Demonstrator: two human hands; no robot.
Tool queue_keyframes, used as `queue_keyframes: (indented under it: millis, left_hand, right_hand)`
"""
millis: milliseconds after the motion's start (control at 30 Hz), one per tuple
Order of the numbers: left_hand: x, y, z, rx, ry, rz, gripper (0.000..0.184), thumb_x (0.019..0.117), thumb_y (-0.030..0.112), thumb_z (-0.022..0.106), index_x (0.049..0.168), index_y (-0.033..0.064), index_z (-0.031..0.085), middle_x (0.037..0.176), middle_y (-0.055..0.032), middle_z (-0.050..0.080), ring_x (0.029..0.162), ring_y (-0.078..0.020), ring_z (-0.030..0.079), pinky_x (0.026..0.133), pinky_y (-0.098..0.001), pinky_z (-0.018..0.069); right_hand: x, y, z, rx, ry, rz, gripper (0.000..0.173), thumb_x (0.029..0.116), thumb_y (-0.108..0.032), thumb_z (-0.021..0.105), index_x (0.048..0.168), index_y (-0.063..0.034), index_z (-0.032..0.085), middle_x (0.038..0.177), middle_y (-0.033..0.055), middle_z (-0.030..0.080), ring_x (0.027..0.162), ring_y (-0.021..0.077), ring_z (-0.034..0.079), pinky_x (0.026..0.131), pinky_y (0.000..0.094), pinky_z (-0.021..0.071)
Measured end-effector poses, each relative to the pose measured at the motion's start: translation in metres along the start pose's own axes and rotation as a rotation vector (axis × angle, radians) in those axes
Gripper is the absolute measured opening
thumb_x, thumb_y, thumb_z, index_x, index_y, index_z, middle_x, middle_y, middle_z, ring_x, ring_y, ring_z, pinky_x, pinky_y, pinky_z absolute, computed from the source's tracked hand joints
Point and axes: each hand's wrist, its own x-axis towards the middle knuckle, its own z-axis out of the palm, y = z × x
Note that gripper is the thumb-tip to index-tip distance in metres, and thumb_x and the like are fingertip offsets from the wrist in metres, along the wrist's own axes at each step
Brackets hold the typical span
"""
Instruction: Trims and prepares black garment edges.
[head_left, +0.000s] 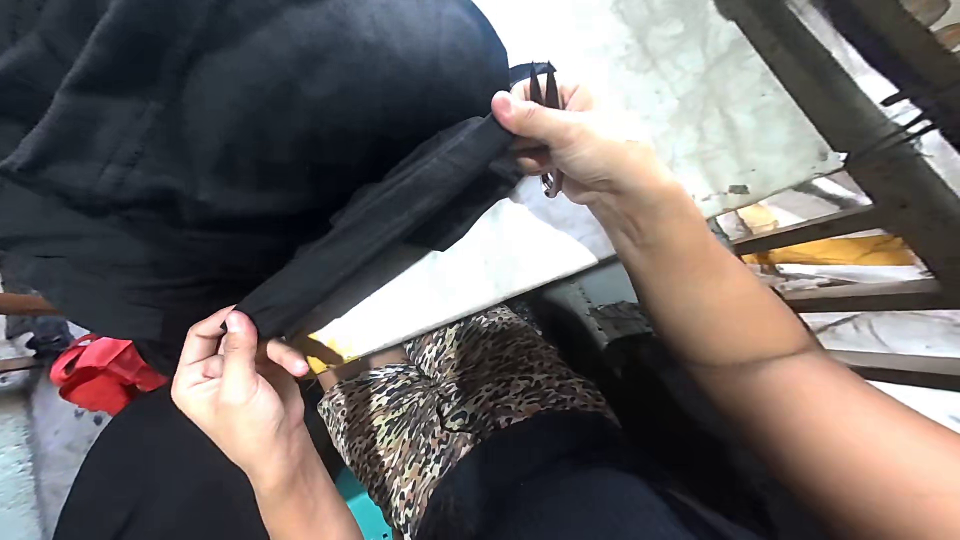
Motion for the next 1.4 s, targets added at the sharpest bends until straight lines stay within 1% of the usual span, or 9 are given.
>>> queue_keyframes:
  millis: [467, 833, 900, 967, 1000, 1100, 1200, 1267, 1400]
  left_hand:
    - [-0.006, 0.007, 0.006, -0.134, -0.042, -0.089, 0.035, 0.1064, 0.001, 0.033, 0.095, 0.0080, 0.065, 0.066, 0.0038, 0.069, 0.045, -0.0013, 0.060, 0.042, -0.0157, 0.0517]
    - [-0.003, 0.016, 0.011, 0.053, -0.020, 0.040, 0.024, 0.1034, -0.005, 0.034, 0.109, 0.0139, 0.049, 0.057, 0.0112, 0.061, 0.038, 0.0003, 0.054, 0.034, -0.0145, 0.0453]
    - [-0.005, 0.012, 0.014, 0.129, 0.035, 0.130, 0.021, 0.1025, -0.004, 0.040, 0.110, 0.0129, 0.049, 0.068, 0.0127, 0.067, 0.048, -0.0025, 0.063, 0.042, -0.0183, 0.0545]
    - [-0.013, 0.002, 0.015, 0.242, 0.043, 0.332, 0.017, 0.1013, -0.003, 0.046, 0.113, 0.0080, 0.047, 0.104, 0.0069, 0.071, 0.076, -0.0087, 0.073, 0.065, -0.0276, 0.0641]
    - [-0.021, -0.003, 0.015, 0.316, 0.020, 0.470, 0.014, 0.1004, -0.001, 0.048, 0.111, 0.0072, 0.050, 0.117, 0.0028, 0.068, 0.088, -0.0083, 0.073, 0.073, -0.0278, 0.0636]
    - [-0.046, -0.009, 0.024, 0.475, -0.238, 0.804, 0.008, 0.1027, 0.017, 0.056, 0.109, 0.0210, 0.059, 0.117, 0.0101, 0.059, 0.106, 0.0022, 0.062, 0.091, -0.0175, 0.0531]
    - [-0.049, -0.020, 0.055, 0.564, -0.476, 0.960, 0.003, 0.1020, 0.012, 0.058, 0.102, 0.0097, 0.056, 0.104, -0.0050, 0.060, 0.096, -0.0121, 0.063, 0.088, -0.0228, 0.0527]
    - [-0.033, -0.029, 0.079, 0.729, -0.549, 0.948, 0.011, 0.0958, 0.009, 0.062, 0.096, 0.0005, 0.068, 0.094, -0.0155, 0.071, 0.087, -0.0252, 0.071, 0.078, -0.0317, 0.0567]
    - [-0.004, -0.039, 0.107, 0.918, -0.734, 0.624, 0.029, 0.0924, 0.006, 0.067, 0.114, -0.0130, 0.068, 0.116, -0.0309, 0.068, 0.104, -0.0430, 0.070, 0.088, -0.0497, 0.0561]
  right_hand:
    - [0.005, 0.006, -0.004, -0.011, 0.039, 0.032, 0.029, 0.1060, -0.012, 0.052, 0.078, -0.0189, 0.055, 0.057, -0.0133, 0.051, 0.043, -0.0050, 0.038, 0.042, 0.0108, 0.0324]
    - [0.017, 0.006, -0.014, -0.066, 0.011, 0.021, 0.026, 0.1058, -0.011, 0.053, 0.081, -0.0180, 0.055, 0.060, -0.0132, 0.052, 0.045, -0.0058, 0.040, 0.042, 0.0098, 0.0332]
    - [0.017, 0.006, -0.014, -0.054, 0.007, 0.021, 0.025, 0.1050, -0.010, 0.054, 0.081, -0.0171, 0.056, 0.061, -0.0129, 0.052, 0.045, -0.0058, 0.040, 0.042, 0.0101, 0.0333]
    - [0.018, 0.004, -0.015, -0.037, 0.010, 0.051, 0.024, 0.1053, -0.010, 0.054, 0.082, -0.0159, 0.055, 0.061, -0.0119, 0.052, 0.046, -0.0050, 0.040, 0.043, 0.0103, 0.0341]
    - [0.019, 0.002, -0.014, -0.027, 0.018, 0.071, 0.024, 0.1053, -0.009, 0.054, 0.082, -0.0154, 0.054, 0.061, -0.0114, 0.051, 0.046, -0.0046, 0.040, 0.043, 0.0104, 0.0342]
    - [0.022, -0.003, -0.011, -0.029, 0.039, 0.099, 0.025, 0.1048, -0.010, 0.055, 0.081, -0.0151, 0.054, 0.059, -0.0111, 0.051, 0.045, -0.0046, 0.041, 0.043, 0.0108, 0.0344]
    - [0.024, -0.004, -0.010, -0.023, 0.028, 0.083, 0.028, 0.1042, -0.009, 0.056, 0.077, -0.0154, 0.054, 0.057, -0.0111, 0.051, 0.044, -0.0046, 0.041, 0.042, 0.0111, 0.0341]
    - [0.025, -0.008, -0.008, -0.021, 0.032, 0.080, 0.030, 0.1041, -0.008, 0.056, 0.075, -0.0154, 0.054, 0.055, -0.0110, 0.050, 0.043, -0.0048, 0.040, 0.041, 0.0109, 0.0334]
    - [0.026, -0.015, -0.005, -0.020, 0.050, 0.084, 0.022, 0.1048, -0.009, 0.056, 0.083, -0.0120, 0.057, 0.058, -0.0094, 0.056, 0.041, -0.0048, 0.040, 0.039, 0.0105, 0.0326]
